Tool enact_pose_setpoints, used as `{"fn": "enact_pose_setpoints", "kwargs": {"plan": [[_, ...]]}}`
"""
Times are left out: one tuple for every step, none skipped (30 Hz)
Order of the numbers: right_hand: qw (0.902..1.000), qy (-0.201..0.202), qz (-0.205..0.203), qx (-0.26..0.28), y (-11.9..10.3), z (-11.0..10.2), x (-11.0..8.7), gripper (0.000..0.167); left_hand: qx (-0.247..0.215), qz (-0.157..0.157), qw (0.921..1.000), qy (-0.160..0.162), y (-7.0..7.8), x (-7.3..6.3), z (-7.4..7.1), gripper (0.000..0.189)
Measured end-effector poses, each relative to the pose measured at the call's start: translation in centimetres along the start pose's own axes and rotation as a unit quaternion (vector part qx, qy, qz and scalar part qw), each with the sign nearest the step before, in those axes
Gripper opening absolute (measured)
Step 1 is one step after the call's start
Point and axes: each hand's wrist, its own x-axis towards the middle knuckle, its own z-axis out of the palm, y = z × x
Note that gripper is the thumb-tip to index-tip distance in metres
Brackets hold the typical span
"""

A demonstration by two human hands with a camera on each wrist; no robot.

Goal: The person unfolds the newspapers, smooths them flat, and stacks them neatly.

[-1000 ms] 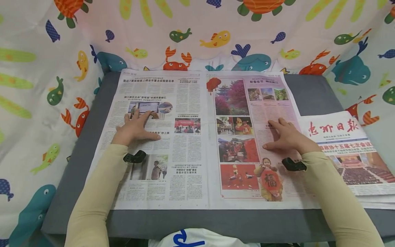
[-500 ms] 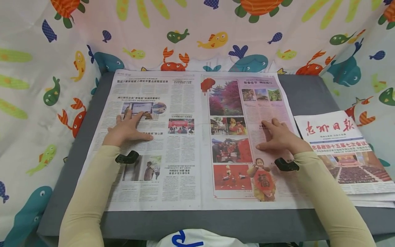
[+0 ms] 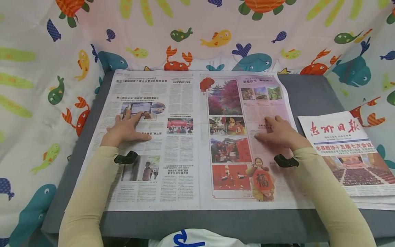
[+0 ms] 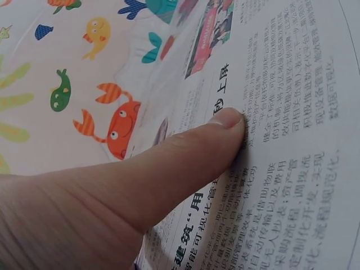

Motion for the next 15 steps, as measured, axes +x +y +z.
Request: {"fn": "enact_pose_setpoints", "kwargs": {"plan": [[1.0, 0.007, 0.0, 0.003, 0.0, 0.1, 0.3, 0.079, 0.003, 0.0, 1.0, -0.001, 0.0, 0.1, 0.1, 0.123], [0.9999, 0.013, -0.003, 0.004, -0.1, 0.2, 0.6, 0.072, 0.005, 0.0, 1.0, -0.003, 0.1, 0.2, 0.1, 0.124], [0.9998, 0.018, -0.006, 0.004, -0.3, 0.3, 0.8, 0.069, 0.007, -0.001, 1.0, -0.004, 0.1, 0.3, 0.2, 0.124], [0.9998, 0.021, -0.008, 0.002, -0.5, 0.4, 1.1, 0.069, 0.008, -0.002, 1.0, -0.005, 0.1, 0.3, 0.3, 0.124], [0.9997, 0.021, -0.011, -0.001, -0.7, 0.5, 1.3, 0.072, 0.008, -0.003, 0.9999, -0.006, 0.1, 0.3, 0.3, 0.124], [0.9998, 0.018, -0.012, -0.003, -0.8, 0.5, 1.5, 0.077, 0.009, -0.004, 0.9999, -0.006, 0.1, 0.4, 0.4, 0.124], [0.9998, 0.015, -0.013, -0.006, -0.9, 0.5, 1.7, 0.082, 0.009, -0.005, 0.9999, -0.006, 0.1, 0.4, 0.4, 0.123], [0.9998, 0.011, -0.012, -0.009, -0.9, 0.5, 1.8, 0.087, 0.008, -0.006, 0.9999, -0.004, 0.1, 0.4, 0.4, 0.123], [0.9999, 0.008, -0.01, -0.012, -1.0, 0.5, 1.8, 0.092, 0.008, -0.007, 0.9999, -0.002, 0.1, 0.4, 0.4, 0.123], [0.9999, 0.004, -0.008, -0.012, -1.0, 0.5, 1.8, 0.094, 0.007, -0.007, 1.0, 0.0, 0.1, 0.3, 0.4, 0.123], [0.9999, -0.001, -0.004, -0.01, -0.9, 0.4, 1.8, 0.096, 0.006, -0.007, 1.0, 0.002, 0.0, 0.3, 0.4, 0.123], [0.9999, -0.007, -0.002, -0.01, -0.8, 0.3, 1.8, 0.098, 0.006, -0.007, 0.9999, 0.004, 0.0, 0.2, 0.3, 0.123], [0.9999, -0.013, 0.002, -0.008, -0.8, 0.2, 1.7, 0.1, 0.006, -0.006, 0.9999, 0.007, -0.1, 0.2, 0.3, 0.123], [0.9998, -0.018, 0.004, -0.005, -0.7, 0.2, 1.7, 0.103, 0.005, -0.006, 0.9999, 0.008, -0.2, 0.2, 0.2, 0.123], [0.9997, -0.023, 0.008, -0.001, -0.6, 0.1, 1.7, 0.106, 0.002, -0.007, 0.9999, 0.009, -0.4, 0.1, 0.1, 0.122]]}}
